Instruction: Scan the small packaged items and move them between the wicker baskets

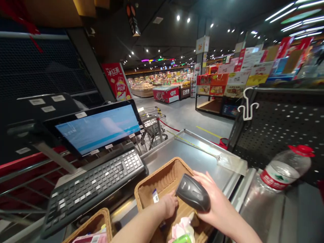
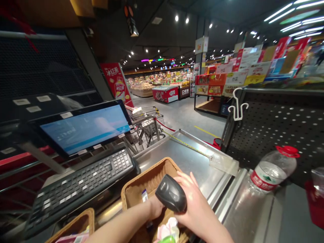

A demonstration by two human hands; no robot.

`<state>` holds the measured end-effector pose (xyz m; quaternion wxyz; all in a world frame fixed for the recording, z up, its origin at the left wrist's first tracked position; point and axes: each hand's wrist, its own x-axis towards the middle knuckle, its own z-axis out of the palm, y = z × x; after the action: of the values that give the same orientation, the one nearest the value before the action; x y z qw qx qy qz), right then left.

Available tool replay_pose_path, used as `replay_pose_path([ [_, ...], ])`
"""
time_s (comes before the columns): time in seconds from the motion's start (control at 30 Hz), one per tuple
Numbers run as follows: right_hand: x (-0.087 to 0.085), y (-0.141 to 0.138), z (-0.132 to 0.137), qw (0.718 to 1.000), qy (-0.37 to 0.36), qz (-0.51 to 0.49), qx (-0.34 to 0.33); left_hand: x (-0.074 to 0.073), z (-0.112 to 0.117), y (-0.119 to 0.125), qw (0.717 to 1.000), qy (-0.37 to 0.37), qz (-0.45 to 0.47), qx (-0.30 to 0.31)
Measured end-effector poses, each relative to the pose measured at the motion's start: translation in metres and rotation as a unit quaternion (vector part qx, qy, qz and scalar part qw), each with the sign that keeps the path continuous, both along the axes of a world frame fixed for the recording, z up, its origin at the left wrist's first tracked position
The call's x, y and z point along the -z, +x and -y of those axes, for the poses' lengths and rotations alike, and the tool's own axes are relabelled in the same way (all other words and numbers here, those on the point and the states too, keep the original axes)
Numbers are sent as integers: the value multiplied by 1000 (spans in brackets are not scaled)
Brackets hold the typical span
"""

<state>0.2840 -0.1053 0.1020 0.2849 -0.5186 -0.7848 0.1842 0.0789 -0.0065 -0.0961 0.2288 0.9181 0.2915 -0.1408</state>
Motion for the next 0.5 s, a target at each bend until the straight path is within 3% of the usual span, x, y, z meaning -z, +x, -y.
replay_pose_path([
  [0.1, 4, 8, -5, 1000, -5, -10, 5, 21, 1, 6, 999, 14, -38, 9],
  [0.2, 8, 14, -8, 1000, -9, -12, 11, 32, -6, 1, 997, 22, -70, 20],
  [0.33, 11, 18, -10, 1000, -13, -16, 19, 35, -14, -12, 995, 34, -93, 30],
  [0.5, 13, 18, -12, 1000, -14, -15, 14, 33, -4, -17, 993, 49, -106, 38],
])
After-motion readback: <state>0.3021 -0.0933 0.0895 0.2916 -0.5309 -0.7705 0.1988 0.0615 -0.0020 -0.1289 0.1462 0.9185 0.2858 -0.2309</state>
